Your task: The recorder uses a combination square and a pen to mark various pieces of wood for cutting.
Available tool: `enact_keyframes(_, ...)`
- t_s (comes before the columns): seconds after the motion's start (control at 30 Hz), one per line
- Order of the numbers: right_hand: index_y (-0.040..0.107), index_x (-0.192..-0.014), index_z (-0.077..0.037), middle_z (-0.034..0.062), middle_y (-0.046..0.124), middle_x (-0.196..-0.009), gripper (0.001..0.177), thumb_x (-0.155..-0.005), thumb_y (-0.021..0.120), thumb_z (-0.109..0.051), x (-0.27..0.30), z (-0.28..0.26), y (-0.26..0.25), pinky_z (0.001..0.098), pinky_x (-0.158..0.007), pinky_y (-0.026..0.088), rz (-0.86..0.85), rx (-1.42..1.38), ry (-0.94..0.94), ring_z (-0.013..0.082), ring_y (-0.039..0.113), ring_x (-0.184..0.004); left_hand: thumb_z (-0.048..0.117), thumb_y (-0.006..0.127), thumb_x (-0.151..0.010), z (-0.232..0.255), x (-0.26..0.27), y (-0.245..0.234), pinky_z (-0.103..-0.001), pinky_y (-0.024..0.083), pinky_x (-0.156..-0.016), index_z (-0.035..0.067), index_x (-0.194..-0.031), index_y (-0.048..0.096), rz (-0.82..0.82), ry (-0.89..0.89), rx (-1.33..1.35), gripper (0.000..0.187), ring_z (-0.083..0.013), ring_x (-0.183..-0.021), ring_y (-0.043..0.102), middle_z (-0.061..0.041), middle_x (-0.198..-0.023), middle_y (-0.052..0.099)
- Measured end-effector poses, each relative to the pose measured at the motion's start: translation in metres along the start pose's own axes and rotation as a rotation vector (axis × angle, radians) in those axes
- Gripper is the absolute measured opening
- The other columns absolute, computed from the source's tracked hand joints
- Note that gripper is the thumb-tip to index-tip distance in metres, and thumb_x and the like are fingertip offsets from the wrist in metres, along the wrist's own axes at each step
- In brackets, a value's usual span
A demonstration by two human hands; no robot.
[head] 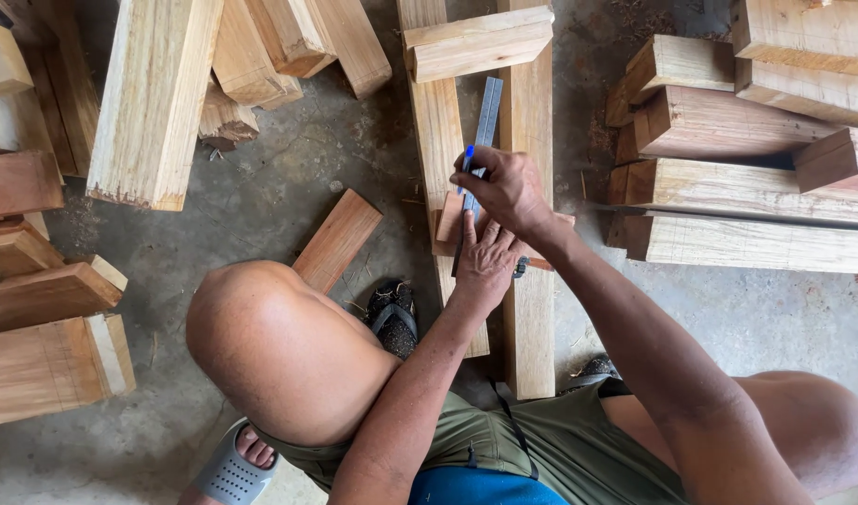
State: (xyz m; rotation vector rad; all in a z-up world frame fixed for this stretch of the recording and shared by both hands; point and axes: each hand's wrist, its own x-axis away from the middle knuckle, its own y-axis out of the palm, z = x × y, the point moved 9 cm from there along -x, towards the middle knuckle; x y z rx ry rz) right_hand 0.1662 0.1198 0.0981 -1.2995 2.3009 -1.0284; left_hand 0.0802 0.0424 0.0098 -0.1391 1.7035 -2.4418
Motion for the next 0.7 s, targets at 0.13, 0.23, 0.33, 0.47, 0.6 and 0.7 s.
enact_keyframes(0.13, 0.075, -0.1, -0.01, 0.009, 0.078, -0.086, 0.021, -0.09, 0.079, -0.027, 0.031, -0.005, 0.032, 0.0357, -0.065, 0.062, -0.115, -0.014, -0.11, 0.0201, 0.076, -0.071, 0.023, 0.053, -0.101, -0.006, 0.003, 0.05, -0.064, 0.019, -0.123, 0.017, -0.153, 0.045, -0.191, -0.053, 0.05, 0.054, -0.0303, -0.149, 0.033, -0.009, -0.158, 0.041)
enact_keyframes(0.23, 0.077, -0.094, -0.009, 0.0095, 0.078, -0.078, 0.02, -0.086, 0.081, -0.027, 0.032, -0.009, 0.034, 0.0392, -0.063, 0.059, -0.129, 0.087, -0.093, 0.0229, 0.075, -0.069, 0.027, 0.052, -0.104, -0.012, 0.003, 0.037, -0.055, 0.027, -0.122, 0.01, -0.155, 0.044, -0.071, -0.139, 0.165, 0.054, -0.0351, -0.145, 0.039, -0.015, -0.155, 0.044)
enact_keyframes(0.33, 0.076, -0.097, -0.01, 0.0076, 0.076, -0.077, 0.018, -0.09, 0.079, -0.026, 0.017, 0.001, 0.033, 0.0389, -0.06, 0.059, -0.128, 0.096, -0.053, 0.023, 0.073, -0.063, 0.026, 0.048, -0.109, -0.009, 0.002, 0.028, -0.055, 0.027, -0.125, 0.013, -0.155, 0.046, -0.225, -0.129, 0.134, 0.048, -0.0323, -0.148, 0.04, -0.011, -0.156, 0.047)
enact_keyframes(0.47, 0.078, -0.1, -0.011, 0.0093, 0.075, -0.076, 0.016, -0.091, 0.078, -0.025, -0.006, -0.015, 0.006, 0.039, -0.062, 0.056, -0.049, 0.129, -0.043, 0.022, 0.071, -0.063, 0.019, 0.05, -0.095, 0.001, -0.001, 0.015, -0.067, 0.01, -0.122, 0.028, -0.152, 0.042, -0.258, -0.008, -0.047, 0.058, -0.028, -0.154, 0.022, -0.001, -0.162, 0.034)
enact_keyframes(0.6, 0.078, -0.096, -0.012, 0.0048, 0.081, -0.099, 0.012, -0.091, 0.073, -0.021, 0.002, -0.025, -0.011, 0.0377, -0.071, 0.059, 0.215, 0.268, -0.377, 0.0219, 0.072, -0.084, 0.018, 0.048, -0.103, -0.002, -0.001, 0.016, -0.071, 0.006, -0.123, 0.027, -0.155, 0.043, -0.143, -0.021, 0.049, 0.053, -0.0257, -0.158, 0.017, 0.001, -0.167, 0.032)
enact_keyframes(0.7, 0.075, -0.109, -0.008, 0.0073, 0.077, -0.103, 0.015, -0.107, 0.068, -0.021, 0.036, -0.011, -0.028, 0.0369, -0.08, 0.059, 0.23, 0.162, -0.304, 0.0152, 0.07, -0.089, 0.016, 0.046, -0.102, -0.002, -0.001, 0.022, -0.071, 0.004, -0.122, 0.025, -0.157, 0.04, -0.252, -0.018, 0.038, 0.057, -0.0253, -0.158, 0.015, 0.002, -0.167, 0.03)
